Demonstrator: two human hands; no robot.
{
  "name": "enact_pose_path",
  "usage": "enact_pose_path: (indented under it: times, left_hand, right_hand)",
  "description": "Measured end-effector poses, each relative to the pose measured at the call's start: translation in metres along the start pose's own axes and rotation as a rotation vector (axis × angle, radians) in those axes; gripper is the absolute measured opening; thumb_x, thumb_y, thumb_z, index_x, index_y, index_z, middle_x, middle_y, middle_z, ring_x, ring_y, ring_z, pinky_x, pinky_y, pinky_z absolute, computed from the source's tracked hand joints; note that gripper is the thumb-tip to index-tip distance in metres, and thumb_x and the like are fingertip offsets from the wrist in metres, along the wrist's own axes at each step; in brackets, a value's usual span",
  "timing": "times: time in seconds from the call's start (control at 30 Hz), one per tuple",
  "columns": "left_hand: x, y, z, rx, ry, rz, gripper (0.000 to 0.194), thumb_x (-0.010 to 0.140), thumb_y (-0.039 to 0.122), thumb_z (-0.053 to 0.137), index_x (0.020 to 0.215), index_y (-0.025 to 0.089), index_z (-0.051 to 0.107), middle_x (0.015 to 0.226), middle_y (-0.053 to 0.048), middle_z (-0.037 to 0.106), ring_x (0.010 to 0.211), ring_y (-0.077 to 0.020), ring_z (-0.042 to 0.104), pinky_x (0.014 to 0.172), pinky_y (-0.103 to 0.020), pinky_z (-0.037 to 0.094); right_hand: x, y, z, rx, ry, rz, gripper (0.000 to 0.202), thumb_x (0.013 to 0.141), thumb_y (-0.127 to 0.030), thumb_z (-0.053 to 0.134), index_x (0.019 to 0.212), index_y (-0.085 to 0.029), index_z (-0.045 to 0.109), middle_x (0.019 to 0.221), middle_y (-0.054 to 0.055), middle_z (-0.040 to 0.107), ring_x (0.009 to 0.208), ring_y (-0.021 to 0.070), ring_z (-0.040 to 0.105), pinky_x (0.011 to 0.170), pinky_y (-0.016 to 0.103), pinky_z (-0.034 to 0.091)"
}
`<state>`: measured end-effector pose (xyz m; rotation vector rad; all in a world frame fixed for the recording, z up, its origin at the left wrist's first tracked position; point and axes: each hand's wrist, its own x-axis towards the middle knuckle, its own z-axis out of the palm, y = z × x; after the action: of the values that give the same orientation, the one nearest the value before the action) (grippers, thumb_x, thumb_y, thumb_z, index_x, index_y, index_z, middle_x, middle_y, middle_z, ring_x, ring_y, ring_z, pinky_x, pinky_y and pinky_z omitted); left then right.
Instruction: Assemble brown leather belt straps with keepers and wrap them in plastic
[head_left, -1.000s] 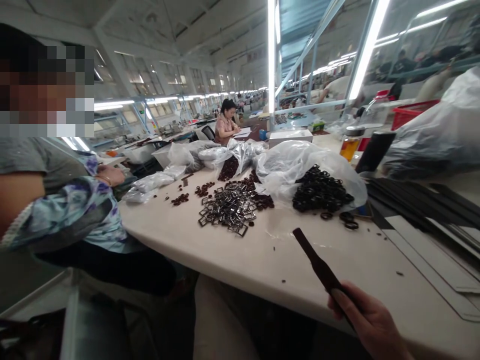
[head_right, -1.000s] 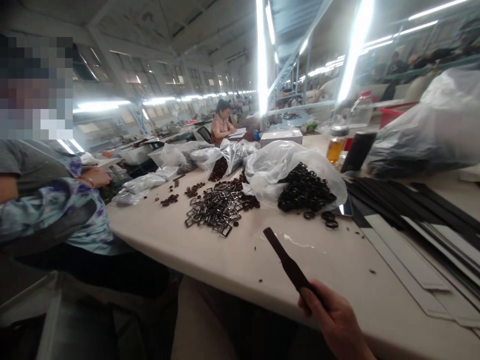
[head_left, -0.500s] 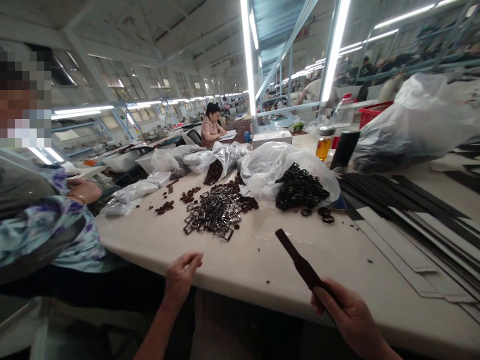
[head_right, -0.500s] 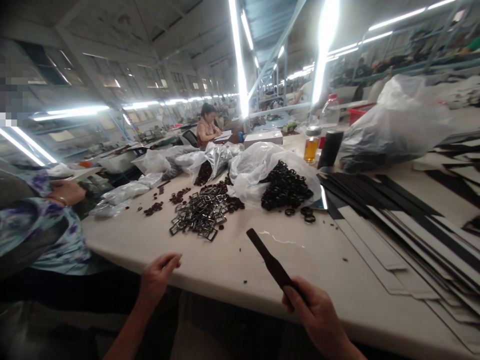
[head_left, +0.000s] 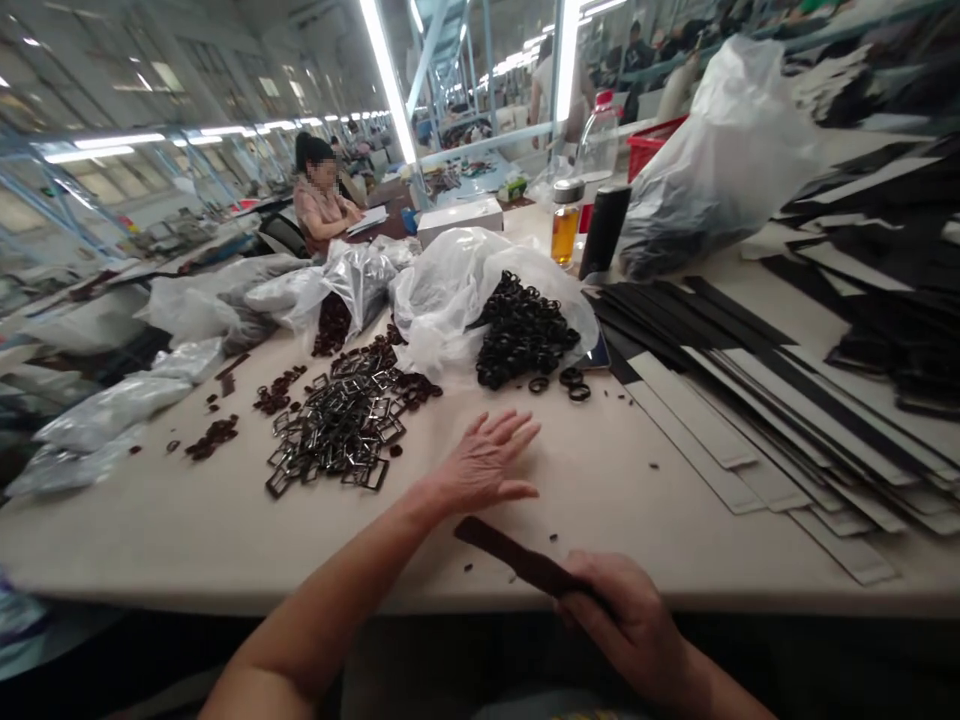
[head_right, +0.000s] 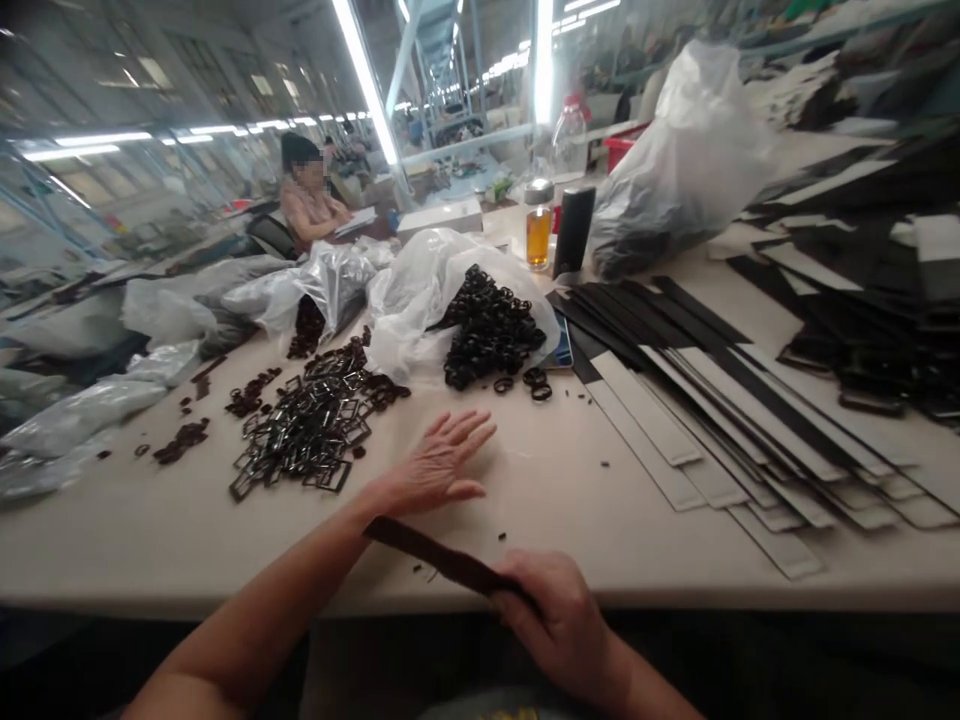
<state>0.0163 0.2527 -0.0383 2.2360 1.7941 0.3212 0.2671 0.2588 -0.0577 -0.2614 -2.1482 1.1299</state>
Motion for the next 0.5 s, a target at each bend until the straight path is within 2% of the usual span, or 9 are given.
enact_pose_path:
  times: [0.07, 0.17, 0.27, 0.33, 0.37, 0.43, 0.5]
  left_hand:
    - [-0.003, 0.011, 0.007, 0.008, -0.072, 0.038, 0.09, 0.087, 0.072, 0.053, 0.156, 0.02, 0.032, 0.162, -0.014, 0.032, 0.152, -0.0292, 0.025, 0.125, -0.052, 0.011]
    - [-0.024, 0.006, 0.007, 0.028, -0.138, 0.043, 0.091, 0.085, 0.073, 0.054, 0.156, 0.021, 0.032, 0.162, -0.012, 0.034, 0.15, -0.0299, 0.028, 0.125, -0.052, 0.01]
    - [-0.051, -0.007, 0.004, 0.099, -0.121, -0.072, 0.091, 0.087, 0.073, 0.051, 0.156, 0.018, 0.031, 0.161, -0.014, 0.034, 0.15, -0.0314, 0.029, 0.124, -0.055, 0.01]
    - [-0.06, -0.005, 0.007, 0.122, -0.099, -0.119, 0.096, 0.085, 0.075, 0.051, 0.157, 0.015, 0.028, 0.162, -0.017, 0.032, 0.15, -0.0329, 0.028, 0.123, -0.057, 0.012]
    - [-0.06, -0.001, 0.011, 0.107, -0.097, -0.094, 0.099, 0.083, 0.077, 0.053, 0.157, 0.015, 0.028, 0.161, -0.017, 0.032, 0.15, -0.033, 0.028, 0.123, -0.056, 0.012]
    - [-0.053, 0.011, 0.02, 0.038, -0.092, 0.044, 0.097, 0.082, 0.077, 0.054, 0.156, 0.019, 0.031, 0.16, -0.014, 0.037, 0.149, -0.0309, 0.031, 0.124, -0.053, 0.012]
    - [-0.044, 0.017, 0.024, -0.025, -0.029, 0.17, 0.08, 0.086, 0.072, 0.055, 0.15, 0.025, 0.044, 0.152, -0.01, 0.051, 0.143, -0.0276, 0.041, 0.124, -0.05, 0.013]
  right_hand:
    - [0.001, -0.002, -0.001, -0.001, -0.007, -0.021, 0.017, 0.106, -0.023, 0.047, 0.094, -0.023, 0.061, 0.074, -0.003, 0.063, 0.064, 0.0151, 0.061, 0.065, 0.025, 0.044]
    - [-0.002, -0.001, -0.002, -0.008, -0.01, -0.037, 0.017, 0.107, -0.024, 0.047, 0.096, -0.023, 0.06, 0.078, -0.002, 0.064, 0.068, 0.0152, 0.062, 0.067, 0.024, 0.044]
    - [-0.006, 0.003, -0.001, -0.009, -0.015, -0.049, 0.015, 0.107, -0.024, 0.048, 0.098, -0.024, 0.06, 0.079, -0.002, 0.065, 0.07, 0.016, 0.063, 0.069, 0.024, 0.045]
    - [-0.007, 0.005, 0.0, -0.021, -0.01, -0.067, 0.013, 0.106, -0.024, 0.048, 0.102, -0.024, 0.06, 0.082, -0.001, 0.067, 0.072, 0.0166, 0.065, 0.07, 0.025, 0.047]
    - [-0.007, 0.007, 0.0, -0.031, 0.001, -0.076, 0.012, 0.106, -0.024, 0.048, 0.105, -0.024, 0.06, 0.084, 0.0, 0.068, 0.073, 0.0169, 0.066, 0.071, 0.025, 0.047]
    - [-0.007, 0.008, 0.001, -0.038, 0.023, -0.096, 0.011, 0.106, -0.025, 0.049, 0.107, -0.024, 0.06, 0.084, 0.0, 0.068, 0.073, 0.0173, 0.067, 0.07, 0.025, 0.049]
    - [-0.007, 0.008, 0.0, -0.022, 0.025, -0.093, 0.012, 0.107, -0.026, 0.049, 0.105, -0.024, 0.061, 0.081, 0.0, 0.067, 0.069, 0.0167, 0.067, 0.068, 0.024, 0.049]
